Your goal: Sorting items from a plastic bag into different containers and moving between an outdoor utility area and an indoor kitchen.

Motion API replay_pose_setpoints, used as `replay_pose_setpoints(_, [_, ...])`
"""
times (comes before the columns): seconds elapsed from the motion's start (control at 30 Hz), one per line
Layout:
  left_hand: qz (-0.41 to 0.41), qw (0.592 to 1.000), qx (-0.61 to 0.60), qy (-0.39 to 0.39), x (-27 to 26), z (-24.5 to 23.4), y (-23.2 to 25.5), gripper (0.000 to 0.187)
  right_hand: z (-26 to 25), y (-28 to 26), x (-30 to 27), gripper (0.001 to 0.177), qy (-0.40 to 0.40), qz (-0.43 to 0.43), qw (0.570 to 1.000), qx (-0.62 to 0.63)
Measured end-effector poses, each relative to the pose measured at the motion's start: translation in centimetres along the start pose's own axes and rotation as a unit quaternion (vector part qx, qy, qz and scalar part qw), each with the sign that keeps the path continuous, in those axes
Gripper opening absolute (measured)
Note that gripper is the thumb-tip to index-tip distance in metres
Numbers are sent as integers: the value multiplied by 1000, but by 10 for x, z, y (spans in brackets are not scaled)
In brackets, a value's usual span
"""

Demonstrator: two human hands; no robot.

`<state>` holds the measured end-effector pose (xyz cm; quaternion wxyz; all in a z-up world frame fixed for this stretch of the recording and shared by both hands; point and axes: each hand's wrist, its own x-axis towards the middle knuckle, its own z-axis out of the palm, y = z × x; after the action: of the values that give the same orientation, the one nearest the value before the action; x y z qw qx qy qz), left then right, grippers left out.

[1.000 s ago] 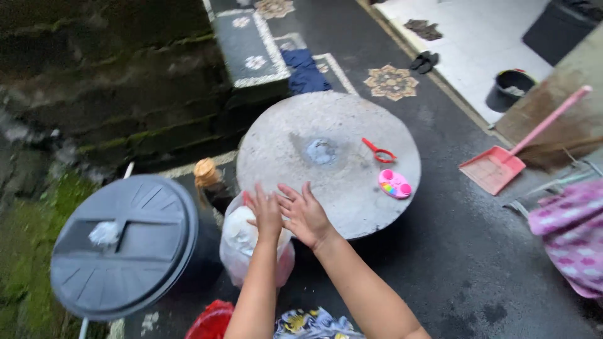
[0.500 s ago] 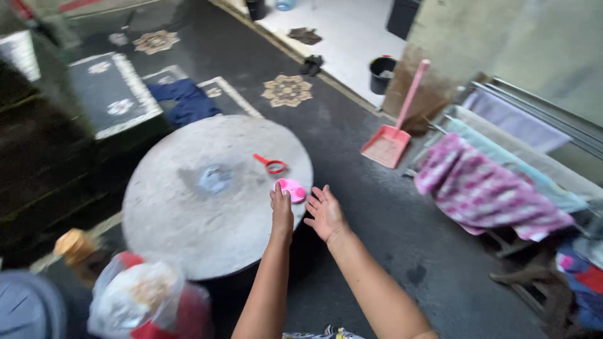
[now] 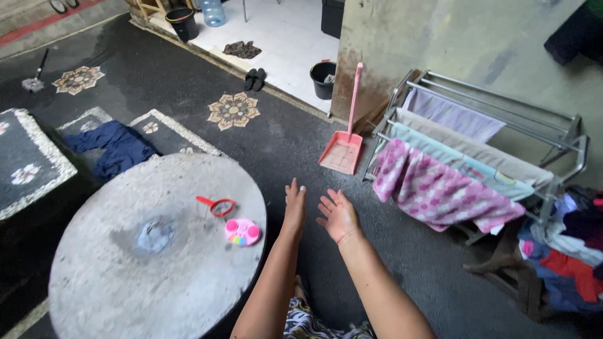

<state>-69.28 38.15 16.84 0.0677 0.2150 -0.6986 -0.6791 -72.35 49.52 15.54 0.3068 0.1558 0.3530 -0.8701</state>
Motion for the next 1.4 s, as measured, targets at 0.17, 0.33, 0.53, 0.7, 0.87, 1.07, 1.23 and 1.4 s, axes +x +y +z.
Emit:
replay_pose_setpoints(0.17, [23,999,17,-14,97,11,12,61,4,-41,93,47,8,-12,1000,3])
replay_pose_setpoints(0.33, [25,999,20,-36,149,29,82,60,28,-93,151,44,9,-16,1000,-1])
replay_pose_setpoints(0.53, [33,995,37,-85,226,70,74,63,16,-134,215,38,37,-33,999,12])
replay_pose_setpoints(0.7, [11,996,46,-73,290,92,83,59,10,-167,297,35,17,-13,1000,6])
replay_pose_setpoints(0.87, [23,999,39,-28,360,101,112,58,49,-225,354,28,1,2,1000,-19])
replay_pose_setpoints(1.07, [7,999,1,41,414,88,129,57,81,-248,429,42,-30,38,996,-76])
replay_pose_setpoints(1.23, [-20,999,14,45,486,60,96,56,88,-223,502,41,-43,80,992,-84])
replay_pose_setpoints(1.4, [-27,999,34,23,526,30,131,58,78,-201,575,46,39,55,997,-34])
